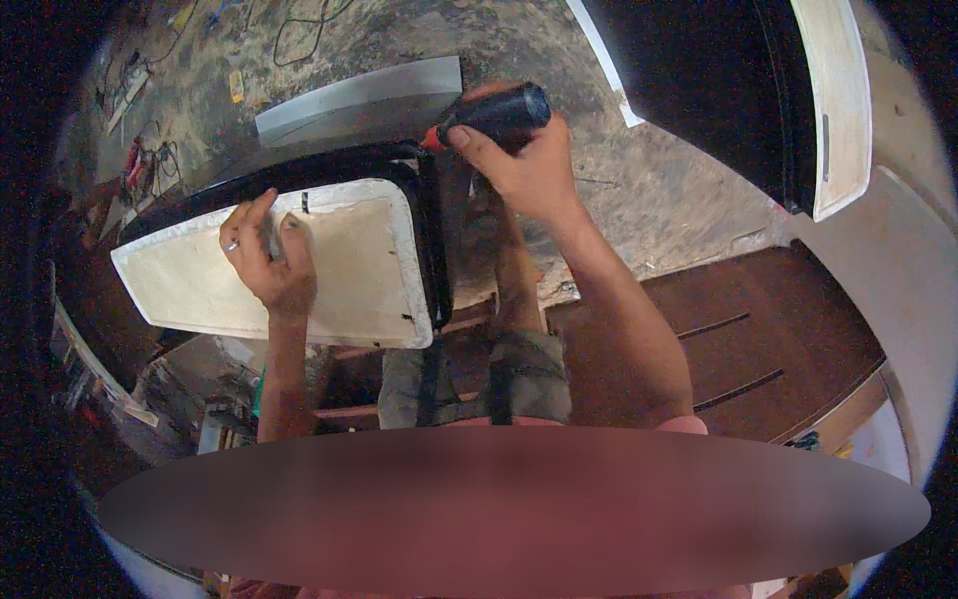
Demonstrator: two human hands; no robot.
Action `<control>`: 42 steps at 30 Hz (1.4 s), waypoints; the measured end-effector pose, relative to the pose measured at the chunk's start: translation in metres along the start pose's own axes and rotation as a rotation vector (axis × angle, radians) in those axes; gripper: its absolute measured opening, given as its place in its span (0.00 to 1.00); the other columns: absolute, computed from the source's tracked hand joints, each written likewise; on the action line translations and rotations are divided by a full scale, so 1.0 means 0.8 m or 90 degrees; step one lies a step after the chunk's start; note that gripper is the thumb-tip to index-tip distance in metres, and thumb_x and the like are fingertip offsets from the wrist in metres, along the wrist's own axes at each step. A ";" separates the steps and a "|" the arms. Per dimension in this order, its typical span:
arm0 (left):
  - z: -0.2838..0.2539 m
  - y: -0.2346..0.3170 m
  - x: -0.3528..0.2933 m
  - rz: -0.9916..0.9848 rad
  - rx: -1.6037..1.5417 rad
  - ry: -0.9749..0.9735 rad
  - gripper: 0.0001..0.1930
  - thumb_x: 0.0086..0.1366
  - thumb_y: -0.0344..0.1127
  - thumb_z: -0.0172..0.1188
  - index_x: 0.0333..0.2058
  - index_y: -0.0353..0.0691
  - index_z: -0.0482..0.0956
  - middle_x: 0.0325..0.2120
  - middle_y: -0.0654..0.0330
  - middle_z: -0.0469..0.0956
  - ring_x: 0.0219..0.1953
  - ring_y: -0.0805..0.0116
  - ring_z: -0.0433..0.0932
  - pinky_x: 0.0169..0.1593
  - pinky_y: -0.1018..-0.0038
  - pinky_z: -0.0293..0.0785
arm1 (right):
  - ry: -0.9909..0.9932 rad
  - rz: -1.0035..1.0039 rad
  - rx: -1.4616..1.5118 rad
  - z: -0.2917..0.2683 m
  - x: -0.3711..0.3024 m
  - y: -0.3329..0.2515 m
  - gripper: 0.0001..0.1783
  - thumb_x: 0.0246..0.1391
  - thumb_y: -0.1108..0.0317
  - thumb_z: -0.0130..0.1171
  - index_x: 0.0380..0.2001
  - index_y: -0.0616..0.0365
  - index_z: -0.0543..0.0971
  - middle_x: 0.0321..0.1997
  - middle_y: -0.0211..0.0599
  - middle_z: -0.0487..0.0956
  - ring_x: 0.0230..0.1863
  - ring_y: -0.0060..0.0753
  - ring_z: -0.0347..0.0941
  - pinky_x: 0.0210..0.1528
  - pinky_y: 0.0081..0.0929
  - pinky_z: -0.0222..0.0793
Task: The person wipes the edges of a white and black furniture panel with a yellow cloth, then applies glue along the seams using a glue gun. The person handles the panel and glue gun to prepare the piece for assembly.
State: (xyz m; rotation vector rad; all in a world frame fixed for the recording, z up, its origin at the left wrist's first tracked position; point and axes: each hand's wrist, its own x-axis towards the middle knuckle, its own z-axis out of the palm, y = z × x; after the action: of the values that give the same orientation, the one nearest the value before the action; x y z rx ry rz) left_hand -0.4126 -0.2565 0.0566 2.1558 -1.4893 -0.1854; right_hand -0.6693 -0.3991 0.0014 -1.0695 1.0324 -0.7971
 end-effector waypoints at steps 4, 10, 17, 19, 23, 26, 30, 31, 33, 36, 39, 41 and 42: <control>0.003 -0.002 0.000 0.018 -0.021 0.019 0.18 0.57 0.25 0.61 0.48 0.36 0.81 0.42 0.50 0.75 0.50 0.54 0.68 0.55 0.61 0.69 | 0.065 0.030 0.030 0.001 -0.041 0.006 0.21 0.54 0.73 0.70 0.50 0.64 0.77 0.43 0.38 0.84 0.45 0.25 0.80 0.49 0.25 0.76; 0.002 -0.005 -0.001 0.033 -0.013 0.001 0.17 0.59 0.26 0.61 0.49 0.35 0.81 0.45 0.49 0.72 0.51 0.54 0.68 0.56 0.62 0.68 | 0.202 -0.035 0.099 0.025 -0.085 0.019 0.25 0.50 0.75 0.74 0.51 0.63 0.76 0.45 0.38 0.84 0.46 0.25 0.80 0.50 0.24 0.76; 0.003 -0.007 -0.003 -0.018 -0.086 -0.014 0.18 0.61 0.25 0.60 0.50 0.34 0.80 0.47 0.51 0.66 0.52 0.59 0.68 0.56 0.65 0.69 | 0.259 0.017 0.195 0.037 -0.080 0.017 0.24 0.52 0.77 0.71 0.52 0.65 0.75 0.45 0.40 0.84 0.45 0.25 0.81 0.51 0.25 0.77; 0.003 -0.007 -0.003 -0.021 -0.086 -0.015 0.18 0.61 0.25 0.58 0.51 0.34 0.79 0.47 0.52 0.66 0.51 0.61 0.69 0.55 0.67 0.70 | 0.250 0.018 0.206 0.040 -0.070 0.018 0.23 0.52 0.76 0.72 0.51 0.65 0.75 0.45 0.39 0.84 0.45 0.25 0.81 0.51 0.25 0.77; 0.002 -0.008 -0.002 0.002 -0.063 -0.018 0.18 0.61 0.24 0.58 0.51 0.34 0.79 0.48 0.52 0.66 0.49 0.61 0.69 0.53 0.68 0.70 | 0.227 -0.005 0.195 0.040 -0.062 0.020 0.23 0.52 0.75 0.73 0.50 0.65 0.77 0.43 0.38 0.84 0.43 0.24 0.81 0.50 0.25 0.77; 0.002 -0.009 -0.002 0.003 -0.073 -0.019 0.18 0.61 0.25 0.59 0.51 0.34 0.79 0.48 0.52 0.66 0.50 0.61 0.69 0.53 0.67 0.70 | 0.222 -0.008 0.166 0.035 -0.065 0.021 0.23 0.52 0.73 0.74 0.49 0.64 0.77 0.42 0.36 0.84 0.43 0.23 0.81 0.49 0.24 0.77; 0.001 -0.010 -0.003 -0.016 -0.092 -0.028 0.18 0.61 0.26 0.59 0.51 0.35 0.79 0.48 0.51 0.66 0.50 0.60 0.69 0.54 0.68 0.70 | 0.214 0.013 0.108 0.032 -0.074 0.021 0.23 0.52 0.74 0.72 0.50 0.64 0.77 0.41 0.36 0.83 0.40 0.20 0.78 0.44 0.21 0.76; 0.000 -0.010 -0.003 -0.003 -0.070 -0.029 0.18 0.61 0.26 0.59 0.52 0.35 0.79 0.48 0.51 0.66 0.50 0.60 0.69 0.54 0.68 0.70 | 0.221 -0.014 0.089 0.032 -0.075 0.022 0.22 0.53 0.74 0.72 0.50 0.64 0.77 0.41 0.35 0.83 0.39 0.20 0.78 0.43 0.20 0.76; 0.000 -0.012 -0.003 -0.017 -0.084 -0.034 0.18 0.62 0.27 0.59 0.52 0.35 0.79 0.48 0.52 0.66 0.51 0.60 0.69 0.54 0.68 0.70 | 0.233 -0.060 0.056 0.034 -0.077 0.022 0.22 0.53 0.74 0.72 0.49 0.64 0.77 0.39 0.35 0.83 0.37 0.19 0.78 0.40 0.19 0.76; 0.001 -0.013 -0.003 -0.035 -0.105 -0.039 0.18 0.62 0.27 0.59 0.52 0.35 0.78 0.49 0.52 0.65 0.52 0.61 0.68 0.54 0.69 0.69 | 0.258 0.000 0.152 0.037 -0.080 0.022 0.21 0.51 0.72 0.75 0.47 0.63 0.79 0.40 0.36 0.85 0.42 0.22 0.80 0.47 0.23 0.77; 0.002 -0.014 -0.003 -0.029 -0.101 -0.033 0.18 0.62 0.27 0.58 0.52 0.34 0.78 0.49 0.52 0.65 0.51 0.62 0.69 0.54 0.69 0.69 | 0.270 0.019 0.128 0.038 -0.081 0.021 0.21 0.51 0.72 0.75 0.47 0.63 0.79 0.40 0.36 0.85 0.42 0.21 0.80 0.47 0.23 0.77; 0.002 -0.013 -0.002 0.002 -0.079 -0.026 0.18 0.62 0.27 0.58 0.51 0.34 0.78 0.49 0.53 0.65 0.49 0.63 0.68 0.52 0.69 0.68 | 0.266 0.008 0.144 0.038 -0.082 0.021 0.21 0.51 0.71 0.76 0.47 0.63 0.79 0.40 0.35 0.85 0.41 0.21 0.80 0.47 0.23 0.77; 0.002 -0.013 -0.002 -0.001 -0.090 -0.026 0.18 0.62 0.27 0.58 0.51 0.34 0.78 0.48 0.53 0.66 0.47 0.64 0.68 0.51 0.70 0.68 | 0.263 -0.002 0.155 0.038 -0.083 0.021 0.21 0.50 0.71 0.76 0.46 0.63 0.79 0.40 0.35 0.85 0.41 0.21 0.80 0.46 0.23 0.77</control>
State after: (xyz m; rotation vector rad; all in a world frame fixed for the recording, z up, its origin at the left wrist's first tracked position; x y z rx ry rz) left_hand -0.4054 -0.2531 0.0499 2.0529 -1.4520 -0.3272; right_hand -0.6619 -0.3249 0.0079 -0.7118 1.2401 -1.1450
